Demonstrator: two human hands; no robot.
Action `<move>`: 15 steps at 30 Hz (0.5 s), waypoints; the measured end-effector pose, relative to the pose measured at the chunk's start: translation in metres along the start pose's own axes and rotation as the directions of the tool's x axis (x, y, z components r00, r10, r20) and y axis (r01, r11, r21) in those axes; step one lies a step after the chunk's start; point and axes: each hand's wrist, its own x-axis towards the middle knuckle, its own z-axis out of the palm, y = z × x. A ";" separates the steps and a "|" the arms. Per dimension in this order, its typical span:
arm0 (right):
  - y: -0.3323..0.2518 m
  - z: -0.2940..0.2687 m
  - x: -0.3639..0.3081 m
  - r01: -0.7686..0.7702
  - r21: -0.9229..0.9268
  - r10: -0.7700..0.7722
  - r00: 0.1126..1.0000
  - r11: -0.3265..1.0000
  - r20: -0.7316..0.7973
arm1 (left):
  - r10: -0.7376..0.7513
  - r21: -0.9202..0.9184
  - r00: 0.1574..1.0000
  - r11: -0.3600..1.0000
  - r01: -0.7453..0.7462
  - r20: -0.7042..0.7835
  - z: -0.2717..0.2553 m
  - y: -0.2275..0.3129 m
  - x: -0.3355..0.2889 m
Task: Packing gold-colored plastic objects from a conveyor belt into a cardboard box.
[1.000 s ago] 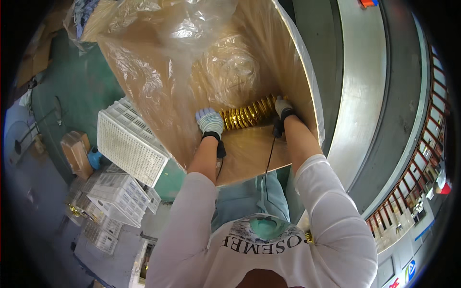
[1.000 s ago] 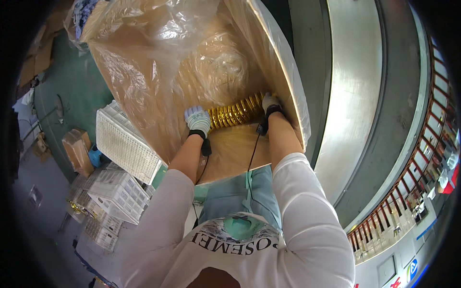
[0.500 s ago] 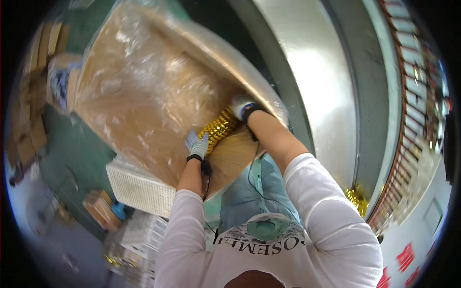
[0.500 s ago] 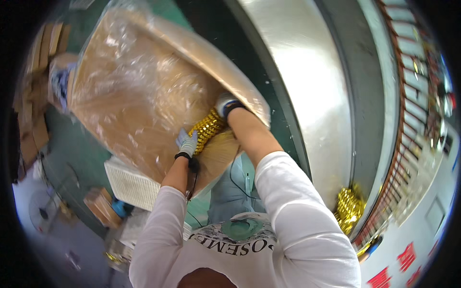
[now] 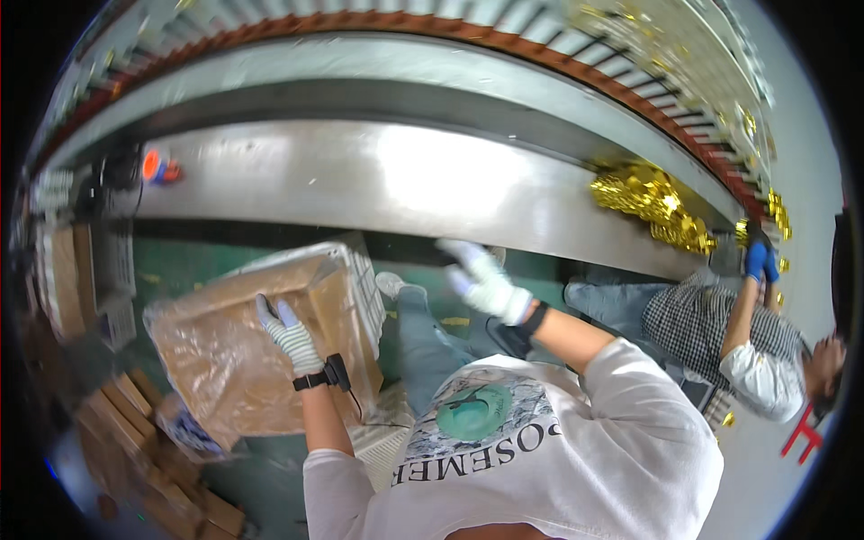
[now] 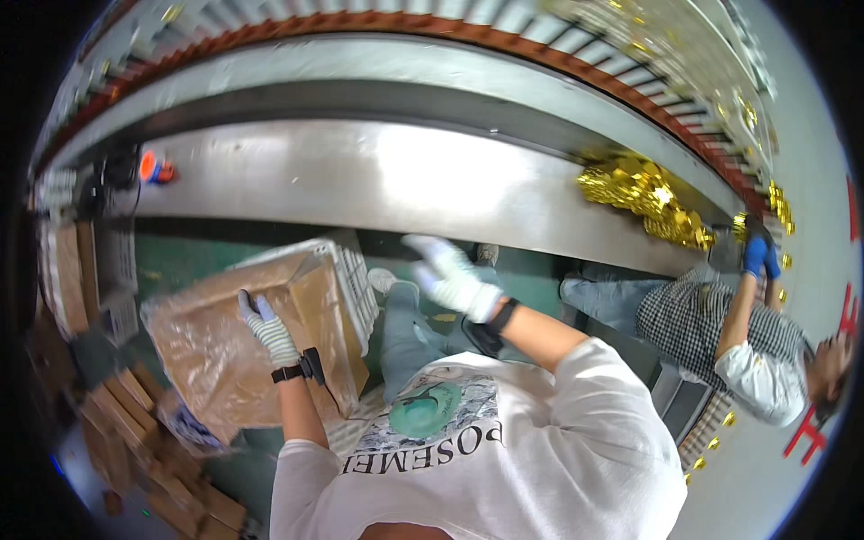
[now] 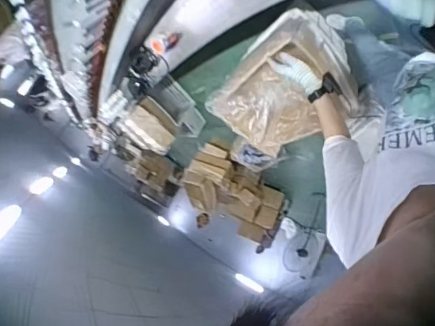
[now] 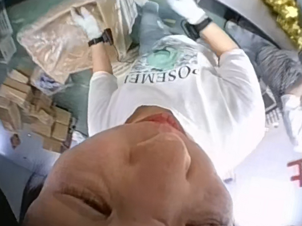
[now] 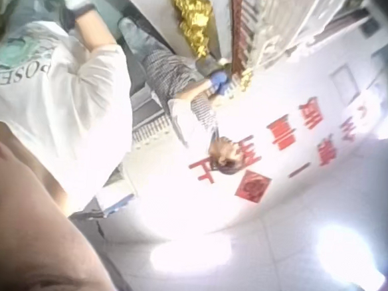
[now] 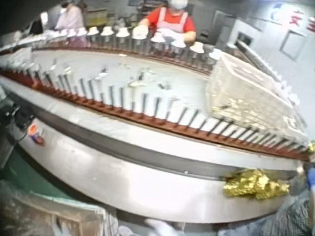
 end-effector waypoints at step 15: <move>0.292 -0.437 -0.155 -0.683 -0.230 0.479 0.675 0.693 -0.561 | 0.168 -0.114 0.286 0.974 -0.197 0.943 0.546 0.277 -0.345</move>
